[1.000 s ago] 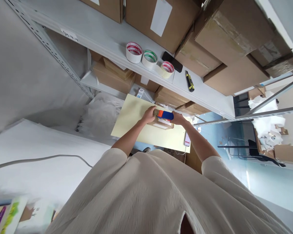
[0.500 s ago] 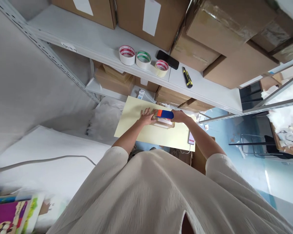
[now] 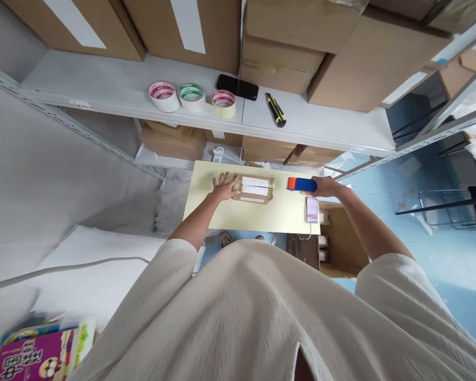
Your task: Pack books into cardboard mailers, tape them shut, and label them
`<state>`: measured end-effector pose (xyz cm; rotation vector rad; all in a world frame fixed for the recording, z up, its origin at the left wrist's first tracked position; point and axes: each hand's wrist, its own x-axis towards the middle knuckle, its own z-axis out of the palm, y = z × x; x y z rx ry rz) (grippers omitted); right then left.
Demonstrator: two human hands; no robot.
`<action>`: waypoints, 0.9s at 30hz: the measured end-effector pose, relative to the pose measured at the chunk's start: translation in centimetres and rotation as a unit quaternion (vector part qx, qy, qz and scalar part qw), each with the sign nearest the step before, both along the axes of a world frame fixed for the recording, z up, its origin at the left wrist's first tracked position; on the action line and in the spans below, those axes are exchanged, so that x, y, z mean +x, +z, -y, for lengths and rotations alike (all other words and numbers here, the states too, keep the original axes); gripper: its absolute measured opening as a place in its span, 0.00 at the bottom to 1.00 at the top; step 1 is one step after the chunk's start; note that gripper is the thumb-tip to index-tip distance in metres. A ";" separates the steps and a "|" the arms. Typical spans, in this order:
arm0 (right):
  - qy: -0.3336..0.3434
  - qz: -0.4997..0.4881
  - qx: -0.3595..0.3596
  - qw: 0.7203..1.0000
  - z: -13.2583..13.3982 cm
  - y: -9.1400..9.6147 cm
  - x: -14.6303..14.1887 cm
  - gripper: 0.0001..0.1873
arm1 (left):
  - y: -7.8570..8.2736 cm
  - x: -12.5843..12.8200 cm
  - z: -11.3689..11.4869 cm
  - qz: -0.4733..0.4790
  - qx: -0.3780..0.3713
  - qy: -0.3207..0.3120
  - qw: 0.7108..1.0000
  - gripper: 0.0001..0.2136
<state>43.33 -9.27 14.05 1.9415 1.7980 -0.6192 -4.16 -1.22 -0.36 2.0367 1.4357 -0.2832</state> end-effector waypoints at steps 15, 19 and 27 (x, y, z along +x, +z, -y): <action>0.047 -0.055 -0.033 0.997 0.3 -9.4 4.9 0.25 | 1.5 3.0 0.2 -0.100 -0.008 0.028 0.995 0.54; 0.071 -0.066 -0.047 0.994 -0.7 -11.3 3.5 0.28 | 1.8 3.8 0.2 -0.119 -0.004 0.031 0.992 0.52; 0.055 -0.082 -0.041 0.994 -2.1 -12.4 -3.1 0.35 | 2.7 5.7 0.3 -0.146 0.045 0.004 0.988 0.47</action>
